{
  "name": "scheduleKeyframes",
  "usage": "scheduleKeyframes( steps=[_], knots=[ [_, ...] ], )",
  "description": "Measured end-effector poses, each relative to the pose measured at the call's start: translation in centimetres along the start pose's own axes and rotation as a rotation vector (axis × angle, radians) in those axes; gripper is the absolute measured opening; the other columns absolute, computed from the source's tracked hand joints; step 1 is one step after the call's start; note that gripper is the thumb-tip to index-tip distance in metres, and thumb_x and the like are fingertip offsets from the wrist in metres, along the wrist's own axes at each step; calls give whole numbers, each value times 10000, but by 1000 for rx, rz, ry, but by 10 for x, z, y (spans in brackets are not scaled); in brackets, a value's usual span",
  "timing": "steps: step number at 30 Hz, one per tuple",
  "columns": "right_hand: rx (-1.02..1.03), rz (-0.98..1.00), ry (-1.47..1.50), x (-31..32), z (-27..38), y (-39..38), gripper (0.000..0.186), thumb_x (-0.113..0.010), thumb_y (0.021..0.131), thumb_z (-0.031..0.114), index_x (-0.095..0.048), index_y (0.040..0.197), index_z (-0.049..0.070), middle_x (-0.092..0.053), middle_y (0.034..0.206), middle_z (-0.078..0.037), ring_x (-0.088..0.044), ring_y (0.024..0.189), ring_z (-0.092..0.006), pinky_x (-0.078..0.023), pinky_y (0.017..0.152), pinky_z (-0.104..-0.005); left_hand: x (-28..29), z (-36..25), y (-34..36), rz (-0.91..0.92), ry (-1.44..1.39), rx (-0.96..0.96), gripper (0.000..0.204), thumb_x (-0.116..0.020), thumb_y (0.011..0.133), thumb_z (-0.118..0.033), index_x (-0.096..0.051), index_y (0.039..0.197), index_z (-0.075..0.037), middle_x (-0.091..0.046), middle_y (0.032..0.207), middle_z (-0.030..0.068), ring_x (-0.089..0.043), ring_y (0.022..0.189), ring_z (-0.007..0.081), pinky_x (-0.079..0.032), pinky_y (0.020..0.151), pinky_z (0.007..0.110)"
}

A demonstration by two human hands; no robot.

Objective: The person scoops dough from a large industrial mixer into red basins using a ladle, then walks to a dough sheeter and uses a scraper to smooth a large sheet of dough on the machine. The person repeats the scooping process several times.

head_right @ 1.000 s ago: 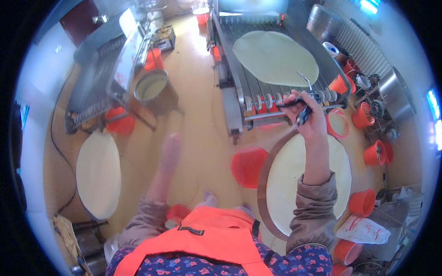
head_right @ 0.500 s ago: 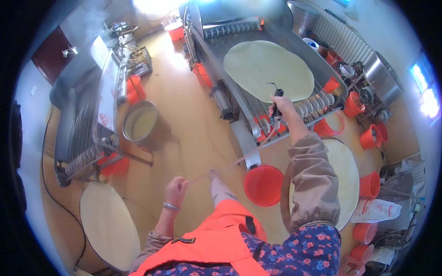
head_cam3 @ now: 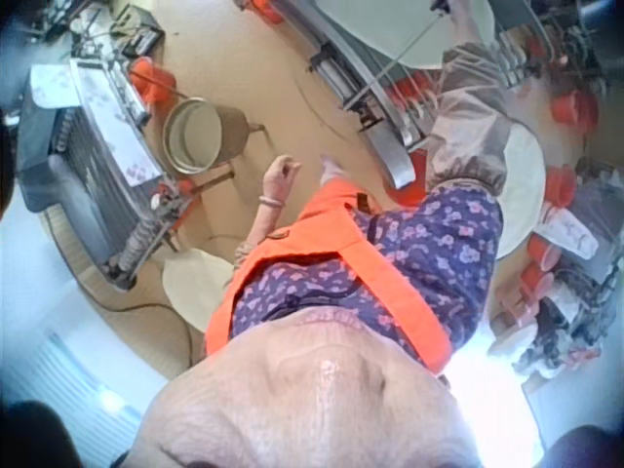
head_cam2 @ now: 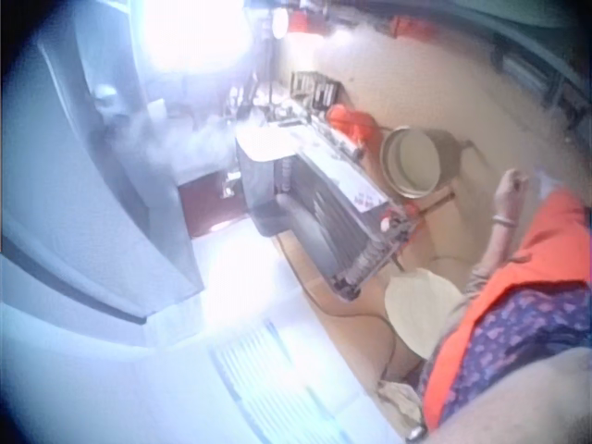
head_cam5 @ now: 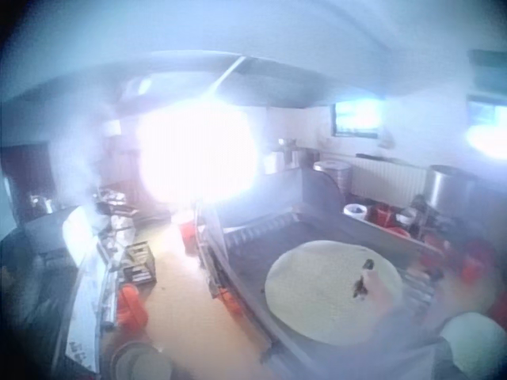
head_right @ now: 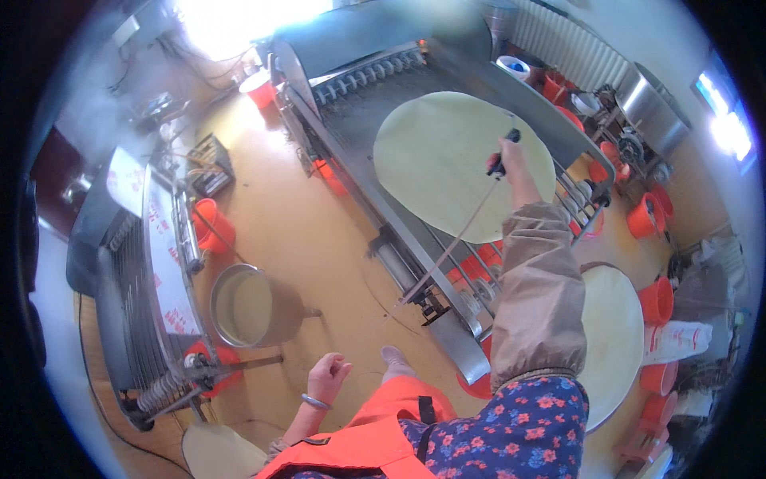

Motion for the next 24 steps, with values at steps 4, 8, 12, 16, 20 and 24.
scheduleKeyframes(
  steps=[4,8,12,16,20,24],
  knots=[
    [-97,-228,-189,88,0,-42,274,-523,841,232,-487,797,-36,-547,556,-148,-546,417,-258,-454,397,-387,-8,9,20,103,33,-23,299,-753,708,-219,-599,906,-56,-599,693,75,-599,591,180,-491,547,290],
    [-212,-200,-469,114,-5,-134,349,-548,834,269,-536,757,-72,-554,529,-155,-560,405,-266,-436,367,-375,5,29,19,133,98,-100,323,-765,686,-237,-598,896,-59,-585,674,63,-583,572,186,-482,535,296],
    [-327,-16,-362,67,-15,-215,321,-553,844,287,-528,709,-3,-569,540,-128,-573,420,-217,-429,370,-312,25,64,4,137,175,-35,318,-760,693,-237,-589,893,-58,-546,635,52,-540,536,191,-463,520,311],
    [-290,332,-289,-22,-16,-199,304,-520,861,302,-530,703,43,-597,567,-106,-574,430,-187,-405,373,-282,43,85,-10,112,147,37,295,-748,709,-225,-583,884,-54,-536,627,56,-533,531,184,-457,514,308],
    [-86,318,-223,-80,0,-116,276,-501,863,294,-523,724,56,-603,576,-104,-584,465,-185,-430,420,-293,50,85,-14,23,128,51,278,-737,722,-208,-582,885,-45,-543,639,63,-538,537,177,-460,520,299],
    [-29,143,-132,-69,15,-55,282,-503,859,297,-523,735,45,-581,588,-98,-584,493,-200,-450,453,-310,44,76,-14,2,42,72,268,-727,732,-200,-585,898,-46,-556,672,65,-544,554,174,-465,536,294]
  ],
)
Point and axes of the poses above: each hand's wrist, its own y-axis towards the middle knuckle, its own x-axis out of the back of the hand, z = x × y, the point moved 5 cm from there along y, towards the middle knuckle
